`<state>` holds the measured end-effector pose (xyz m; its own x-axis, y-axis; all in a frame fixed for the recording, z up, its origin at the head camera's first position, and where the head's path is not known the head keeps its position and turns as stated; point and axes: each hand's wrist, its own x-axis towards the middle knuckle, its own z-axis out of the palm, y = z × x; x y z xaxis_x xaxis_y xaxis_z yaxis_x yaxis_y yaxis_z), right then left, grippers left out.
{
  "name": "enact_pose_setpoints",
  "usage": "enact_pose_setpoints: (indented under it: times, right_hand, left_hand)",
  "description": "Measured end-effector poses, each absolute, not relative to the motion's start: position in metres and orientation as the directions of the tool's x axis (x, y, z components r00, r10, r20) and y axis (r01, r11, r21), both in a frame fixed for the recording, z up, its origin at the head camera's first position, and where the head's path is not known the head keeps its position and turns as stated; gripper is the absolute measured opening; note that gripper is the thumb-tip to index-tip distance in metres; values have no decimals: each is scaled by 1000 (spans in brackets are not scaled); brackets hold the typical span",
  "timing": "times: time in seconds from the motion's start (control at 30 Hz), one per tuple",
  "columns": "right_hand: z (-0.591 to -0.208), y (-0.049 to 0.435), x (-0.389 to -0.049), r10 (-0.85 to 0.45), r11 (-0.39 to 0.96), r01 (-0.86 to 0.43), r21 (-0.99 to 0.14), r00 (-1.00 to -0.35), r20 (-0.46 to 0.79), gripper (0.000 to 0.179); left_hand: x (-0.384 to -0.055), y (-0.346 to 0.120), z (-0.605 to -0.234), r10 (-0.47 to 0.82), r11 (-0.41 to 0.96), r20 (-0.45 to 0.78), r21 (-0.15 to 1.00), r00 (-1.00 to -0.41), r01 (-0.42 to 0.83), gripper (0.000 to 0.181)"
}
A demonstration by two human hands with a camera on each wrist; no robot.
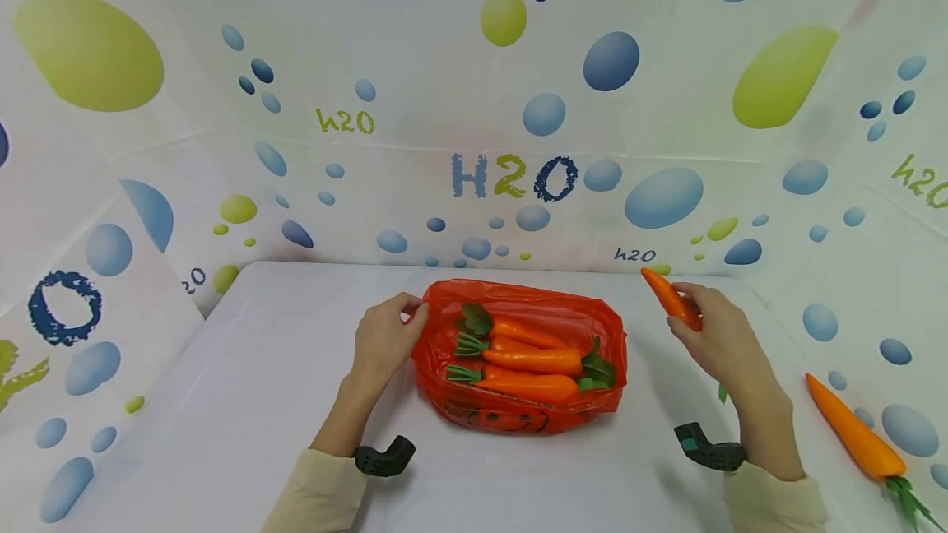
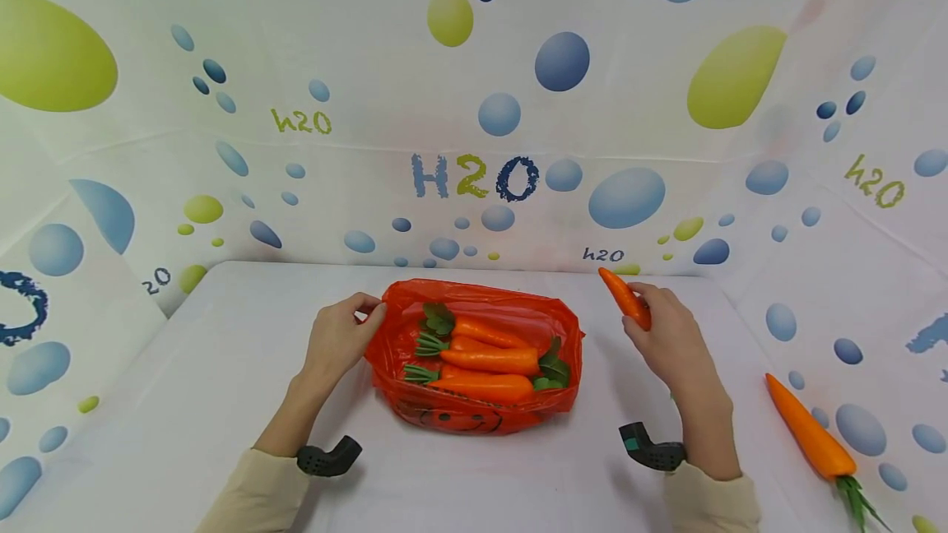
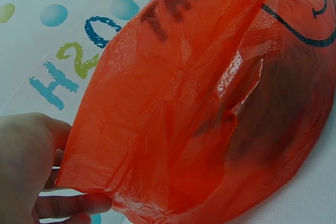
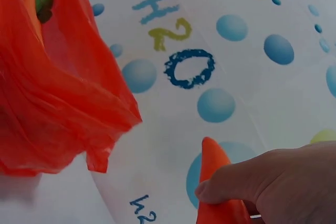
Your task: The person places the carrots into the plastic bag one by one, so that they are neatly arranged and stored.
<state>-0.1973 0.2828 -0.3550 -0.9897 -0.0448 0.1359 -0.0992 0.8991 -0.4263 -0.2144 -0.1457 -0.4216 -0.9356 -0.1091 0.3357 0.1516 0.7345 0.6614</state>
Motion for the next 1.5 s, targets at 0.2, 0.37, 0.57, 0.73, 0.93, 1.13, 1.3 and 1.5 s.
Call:
enact_pose_setpoints:
  times: [0.2, 0.37, 0.57, 0.73, 0.93, 1.13, 1.3, 1.5]
  right_hand:
    - [-353, 269, -195, -77, 900, -144, -411, -982, 174, 53]
    - [-351, 256, -194, -108, 896, -190, -401, -970, 219, 52]
    - [-352, 240, -193, -150, 891, -254, -377, -947, 285, 51]
    - [-356, 228, -193, -188, 884, -313, -348, -919, 348, 50]
    - [-358, 215, -191, -226, 881, -356, -313, -896, 382, 50]
    - [-359, 207, -189, -257, 876, -390, -283, -875, 410, 51]
    - [-361, 202, -189, -279, 863, -426, -270, -849, 449, 50]
    - [-362, 197, -189, -310, 845, -462, -270, -834, 456, 51]
  left_hand:
    - [-215, -146, -421, -104, 736, 334, 659, -937, 153, 24]
    - [-214, -146, -420, -101, 735, 322, 661, -941, 147, 26]
    - [-214, -147, -421, -99, 734, 314, 664, -944, 144, 27]
    - [-214, -147, -421, -99, 730, 308, 668, -946, 141, 27]
    - [-214, -147, -421, -102, 732, 309, 667, -945, 139, 27]
    - [-213, -146, -421, -107, 728, 309, 671, -945, 138, 27]
    - [-213, -146, -421, -100, 731, 319, 666, -942, 148, 26]
    - [-213, -146, -421, -96, 734, 336, 660, -937, 161, 26]
